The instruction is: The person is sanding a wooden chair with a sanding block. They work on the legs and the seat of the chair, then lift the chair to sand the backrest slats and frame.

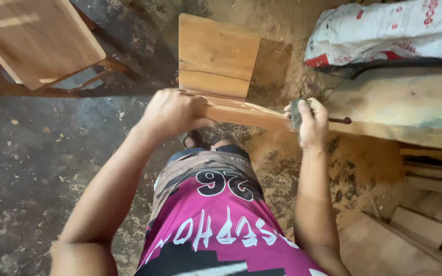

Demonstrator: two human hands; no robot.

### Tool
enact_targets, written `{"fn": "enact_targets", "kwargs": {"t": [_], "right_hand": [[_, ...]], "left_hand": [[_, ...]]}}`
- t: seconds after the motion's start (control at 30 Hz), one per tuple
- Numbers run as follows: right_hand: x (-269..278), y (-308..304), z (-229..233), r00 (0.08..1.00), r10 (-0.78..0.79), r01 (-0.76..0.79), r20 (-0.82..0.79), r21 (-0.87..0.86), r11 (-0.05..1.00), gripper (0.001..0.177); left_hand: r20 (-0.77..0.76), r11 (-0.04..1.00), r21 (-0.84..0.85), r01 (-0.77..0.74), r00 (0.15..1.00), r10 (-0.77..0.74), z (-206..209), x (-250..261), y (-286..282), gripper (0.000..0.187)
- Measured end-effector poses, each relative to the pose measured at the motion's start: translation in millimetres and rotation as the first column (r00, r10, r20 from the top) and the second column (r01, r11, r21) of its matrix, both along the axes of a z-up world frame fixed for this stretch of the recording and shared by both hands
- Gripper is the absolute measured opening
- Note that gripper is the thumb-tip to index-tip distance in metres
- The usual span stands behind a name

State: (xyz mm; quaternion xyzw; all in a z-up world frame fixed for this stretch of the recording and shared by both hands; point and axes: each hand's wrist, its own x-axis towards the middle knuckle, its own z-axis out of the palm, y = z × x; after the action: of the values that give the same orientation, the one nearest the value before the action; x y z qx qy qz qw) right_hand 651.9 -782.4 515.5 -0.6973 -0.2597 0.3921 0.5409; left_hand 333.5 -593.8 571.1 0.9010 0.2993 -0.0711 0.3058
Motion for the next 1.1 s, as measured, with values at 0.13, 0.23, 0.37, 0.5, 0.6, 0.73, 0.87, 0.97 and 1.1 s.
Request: {"fn": "enact_targets", "kwargs": {"t": [0.13, 0.23, 0.37, 0.5, 0.6, 0.73, 0.87, 0.97, 1.1], "right_hand": [[-28.5, -36.2, -2.3, 0.998, -0.043, 0.042, 0.051, 0.009, 0.999, 0.02], [-47.8, -68.7, 1.5, 0.997, -0.04, 0.041, 0.07, -0.01, 0.999, 0.021], [-64.1, -111.3, 1.1, 1.0, -0.014, 0.014, 0.01, 0.054, 0.998, 0.022], [-81.8, -144.8, -4.4, 0.999, 0.012, -0.013, 0.029, 0.024, 1.0, 0.021], [-92.3, -165.7, -5.7, 0.999, 0.044, -0.044, 0.002, -0.011, 0.999, 0.02], [-103.5, -184.6, -0.6, 0.997, 0.038, -0.038, -0.065, 0.0, 0.999, 0.019], [-117.0, -198.8, 1.2, 0.996, 0.038, -0.04, 0.085, 0.021, 0.999, 0.02], [-136.0, -209.6, -2.0, 0.99, 0.018, -0.021, 0.14, 0.026, 0.999, 0.018], [-146.2, -220.8, -31.6, 0.982, -0.132, 0.127, 0.134, 0.045, 0.991, 0.018]], "left_hand": [[0.372, 0.983, 0.174, -0.06, 0.928, -0.009, -12.9, -14.0, -17.6, 0.048], [0.33, 0.954, 0.077, -0.29, 0.91, 0.25, -19.3, -20.3, -49.4, 0.035], [0.419, 0.818, -0.041, -0.574, 0.733, 0.535, -28.2, -32.1, -102.2, 0.024], [0.447, 0.659, -0.274, -0.7, 0.514, 0.732, -48.8, -50.6, -141.0, 0.018], [0.439, 0.608, -0.276, -0.745, 0.465, 0.769, -59.0, -67.1, -164.7, 0.018], [0.519, 0.549, -0.276, -0.789, 0.358, 0.776, -72.0, -78.3, -196.8, 0.016], [0.612, 0.443, -0.345, -0.827, 0.159, 0.775, -91.9, -82.9, -223.2, 0.025], [0.558, 0.341, -0.529, -0.777, -0.016, 0.83, -90.5, -93.8, -249.1, 0.032], [0.539, 0.342, -0.572, -0.746, -0.027, 0.842, -106.0, -96.5, -251.3, 0.032]]}}
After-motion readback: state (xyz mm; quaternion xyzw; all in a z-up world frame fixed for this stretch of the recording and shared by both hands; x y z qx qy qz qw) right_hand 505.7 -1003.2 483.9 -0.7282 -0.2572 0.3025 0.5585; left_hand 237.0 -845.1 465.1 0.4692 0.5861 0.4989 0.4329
